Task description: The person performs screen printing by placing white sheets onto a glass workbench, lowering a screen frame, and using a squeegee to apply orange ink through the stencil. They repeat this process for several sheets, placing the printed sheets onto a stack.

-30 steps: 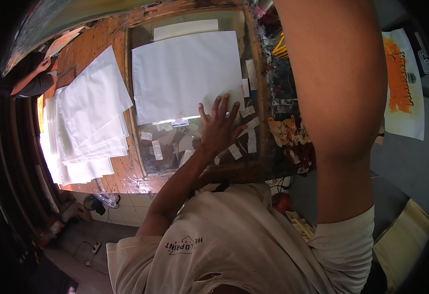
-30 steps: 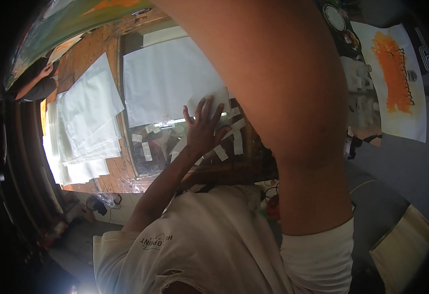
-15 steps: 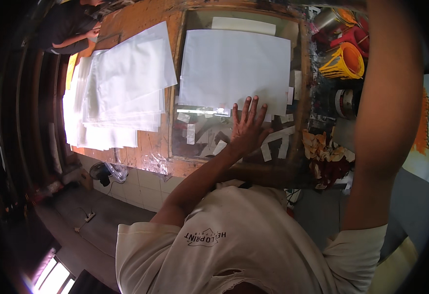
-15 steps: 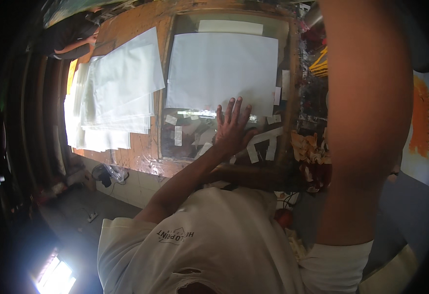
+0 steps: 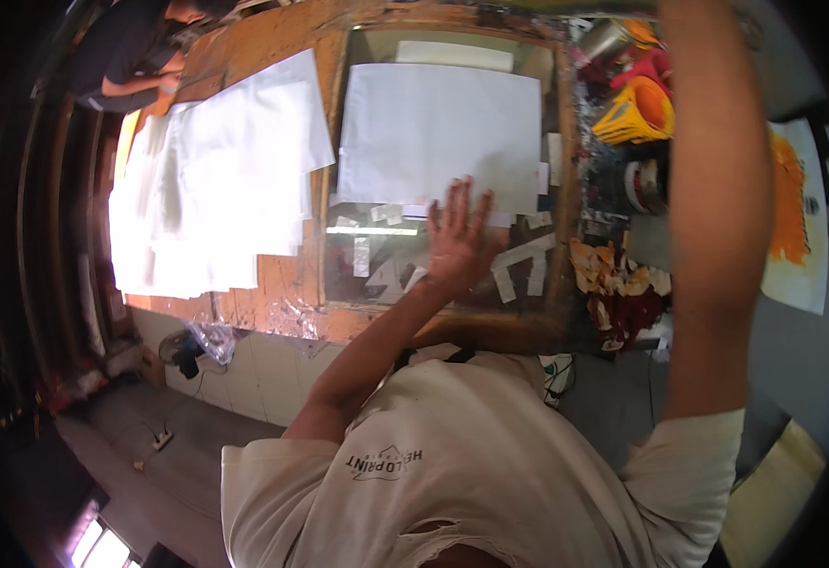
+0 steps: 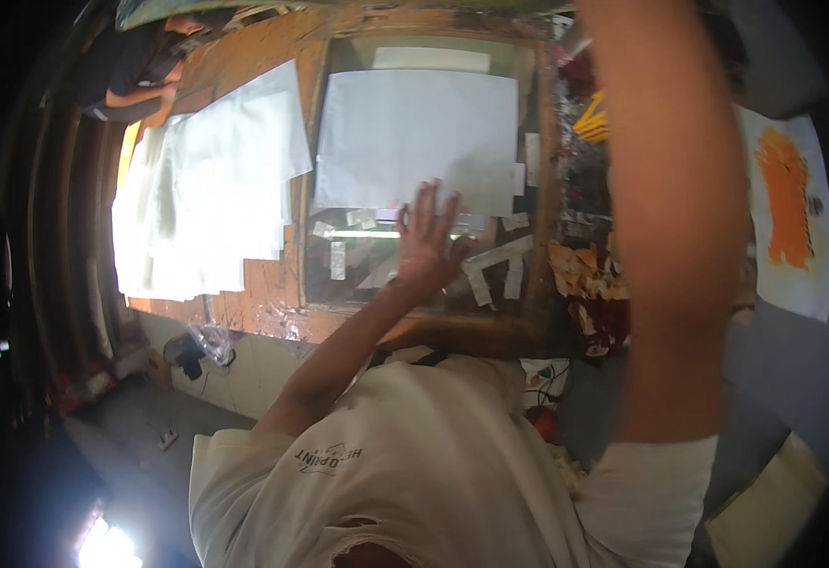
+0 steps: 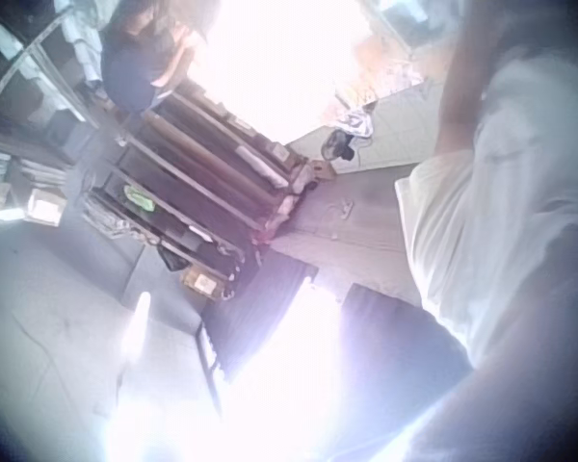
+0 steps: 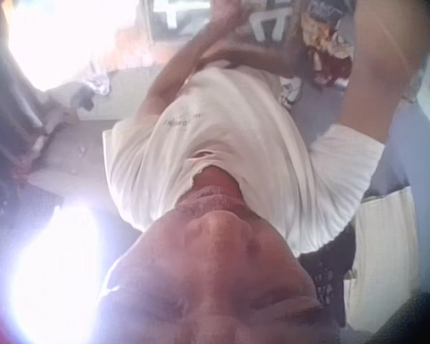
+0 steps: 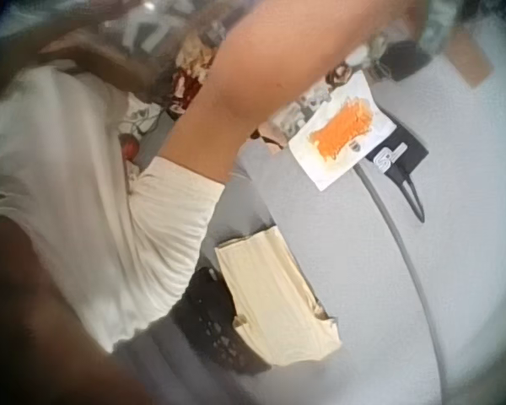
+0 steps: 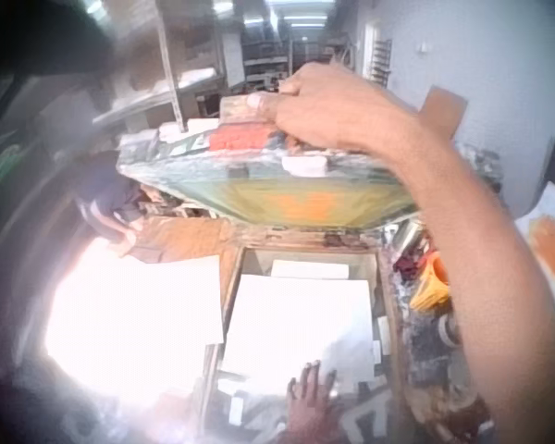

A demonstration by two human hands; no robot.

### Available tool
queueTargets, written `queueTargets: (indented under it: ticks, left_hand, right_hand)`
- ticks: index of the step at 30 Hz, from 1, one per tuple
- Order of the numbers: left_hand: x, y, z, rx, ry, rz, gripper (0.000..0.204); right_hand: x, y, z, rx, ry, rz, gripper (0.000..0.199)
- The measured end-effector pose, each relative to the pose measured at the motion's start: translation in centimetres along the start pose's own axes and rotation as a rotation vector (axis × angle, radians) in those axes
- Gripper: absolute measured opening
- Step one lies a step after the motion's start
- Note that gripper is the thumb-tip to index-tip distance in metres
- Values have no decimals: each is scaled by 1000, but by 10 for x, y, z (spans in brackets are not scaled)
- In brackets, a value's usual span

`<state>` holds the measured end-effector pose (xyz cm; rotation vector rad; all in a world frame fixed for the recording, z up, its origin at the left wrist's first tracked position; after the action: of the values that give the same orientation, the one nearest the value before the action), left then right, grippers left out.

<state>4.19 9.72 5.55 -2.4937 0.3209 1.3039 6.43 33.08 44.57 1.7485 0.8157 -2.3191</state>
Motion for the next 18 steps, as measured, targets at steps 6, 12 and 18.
queueTargets:
  ticks: [6,12,18]
  left_hand:
    - [-182,-6,-3,-183,1018,-347,71]
    - [-68,92,42,-1093,1843,-124,54]
    - [4,120,96,-1272,1759,-171,39]
  right_hand:
    - [75,123,50,-19,80,-181,42]
    - [219,258,59,92,123,17,62]
    - [284,279,45,135,42,34,70]
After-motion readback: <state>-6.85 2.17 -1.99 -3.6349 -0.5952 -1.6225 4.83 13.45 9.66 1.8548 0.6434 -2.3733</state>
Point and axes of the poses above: each hand's wrist, its own y-axis away from the middle knuckle, its own x-axis out of the palm, z = x × y, the point moved 10 cm from there along -y, towards the middle knuckle, and after that the axes turned 2 degrees about -z, right-handed, at the moved point
